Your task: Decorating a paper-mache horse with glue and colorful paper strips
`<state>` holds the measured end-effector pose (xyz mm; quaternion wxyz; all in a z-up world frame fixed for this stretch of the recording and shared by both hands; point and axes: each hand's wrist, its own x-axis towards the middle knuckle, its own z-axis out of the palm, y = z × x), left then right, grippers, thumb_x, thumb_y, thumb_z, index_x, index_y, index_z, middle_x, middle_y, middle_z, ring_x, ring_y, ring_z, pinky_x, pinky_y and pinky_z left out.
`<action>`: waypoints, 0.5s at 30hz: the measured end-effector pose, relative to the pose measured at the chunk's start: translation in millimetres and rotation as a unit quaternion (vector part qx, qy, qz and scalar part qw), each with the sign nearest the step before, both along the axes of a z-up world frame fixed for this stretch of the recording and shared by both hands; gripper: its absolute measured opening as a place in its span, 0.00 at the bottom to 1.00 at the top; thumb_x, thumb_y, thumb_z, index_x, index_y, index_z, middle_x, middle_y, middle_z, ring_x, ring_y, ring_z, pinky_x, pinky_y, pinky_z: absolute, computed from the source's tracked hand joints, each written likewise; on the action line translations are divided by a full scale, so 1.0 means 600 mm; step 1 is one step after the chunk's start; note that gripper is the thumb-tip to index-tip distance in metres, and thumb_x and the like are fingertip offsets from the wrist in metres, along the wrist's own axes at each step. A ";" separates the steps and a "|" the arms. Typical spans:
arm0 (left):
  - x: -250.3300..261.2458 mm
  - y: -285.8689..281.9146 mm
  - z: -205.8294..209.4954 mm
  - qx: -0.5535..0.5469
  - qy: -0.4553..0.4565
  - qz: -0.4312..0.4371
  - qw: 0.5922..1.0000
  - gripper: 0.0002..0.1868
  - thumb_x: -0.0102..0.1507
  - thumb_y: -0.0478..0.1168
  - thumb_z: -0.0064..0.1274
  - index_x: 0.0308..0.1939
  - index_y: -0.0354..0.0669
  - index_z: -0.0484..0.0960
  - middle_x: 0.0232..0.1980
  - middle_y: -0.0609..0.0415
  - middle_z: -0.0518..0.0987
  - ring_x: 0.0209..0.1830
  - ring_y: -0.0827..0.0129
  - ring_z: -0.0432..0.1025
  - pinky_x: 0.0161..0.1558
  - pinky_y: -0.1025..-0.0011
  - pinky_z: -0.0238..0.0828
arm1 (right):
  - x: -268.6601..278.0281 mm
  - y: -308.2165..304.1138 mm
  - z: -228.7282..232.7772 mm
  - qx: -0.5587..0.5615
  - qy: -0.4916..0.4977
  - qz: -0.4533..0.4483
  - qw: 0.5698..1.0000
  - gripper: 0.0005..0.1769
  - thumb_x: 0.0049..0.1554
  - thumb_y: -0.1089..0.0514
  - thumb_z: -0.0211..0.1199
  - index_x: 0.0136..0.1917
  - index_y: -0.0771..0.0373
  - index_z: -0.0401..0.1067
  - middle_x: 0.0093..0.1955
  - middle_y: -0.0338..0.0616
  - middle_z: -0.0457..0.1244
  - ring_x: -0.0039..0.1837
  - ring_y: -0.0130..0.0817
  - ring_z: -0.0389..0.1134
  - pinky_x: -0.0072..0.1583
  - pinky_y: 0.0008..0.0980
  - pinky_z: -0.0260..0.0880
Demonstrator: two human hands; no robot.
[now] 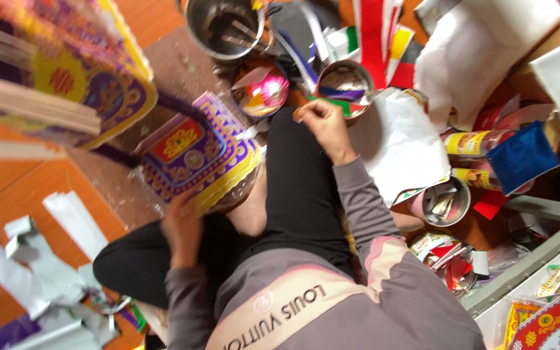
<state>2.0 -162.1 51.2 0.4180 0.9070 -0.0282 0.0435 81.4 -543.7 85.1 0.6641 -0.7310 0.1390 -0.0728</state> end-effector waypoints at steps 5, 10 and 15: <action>0.041 -0.157 0.075 -0.094 -0.078 -0.120 0.985 0.21 0.55 0.26 0.56 0.53 0.42 0.80 0.53 0.46 0.79 0.55 0.48 0.72 0.57 0.57 0.66 | -0.065 0.136 -0.048 0.139 0.079 0.054 0.986 0.10 0.58 0.56 0.63 0.38 0.62 0.75 0.29 0.40 0.66 0.28 0.17 0.61 0.31 0.16 0.61; 0.029 -0.167 0.092 0.013 -0.225 -0.171 0.959 0.12 0.58 0.33 0.60 0.45 0.51 0.84 0.50 0.52 0.79 0.47 0.55 0.75 0.48 0.62 0.73 | -0.109 0.198 -0.051 0.275 0.174 0.098 0.941 0.10 0.57 0.55 0.64 0.37 0.60 0.75 0.27 0.38 0.66 0.24 0.17 0.62 0.27 0.15 0.61; -0.013 -0.143 0.080 -0.057 -0.159 -0.162 0.972 0.08 0.60 0.33 0.58 0.41 0.50 0.84 0.45 0.54 0.81 0.42 0.57 0.76 0.43 0.64 0.74 | -0.112 0.183 0.000 0.218 0.207 0.191 0.934 0.07 0.56 0.57 0.63 0.40 0.62 0.77 0.28 0.35 0.65 0.30 0.13 0.64 0.34 0.11 0.64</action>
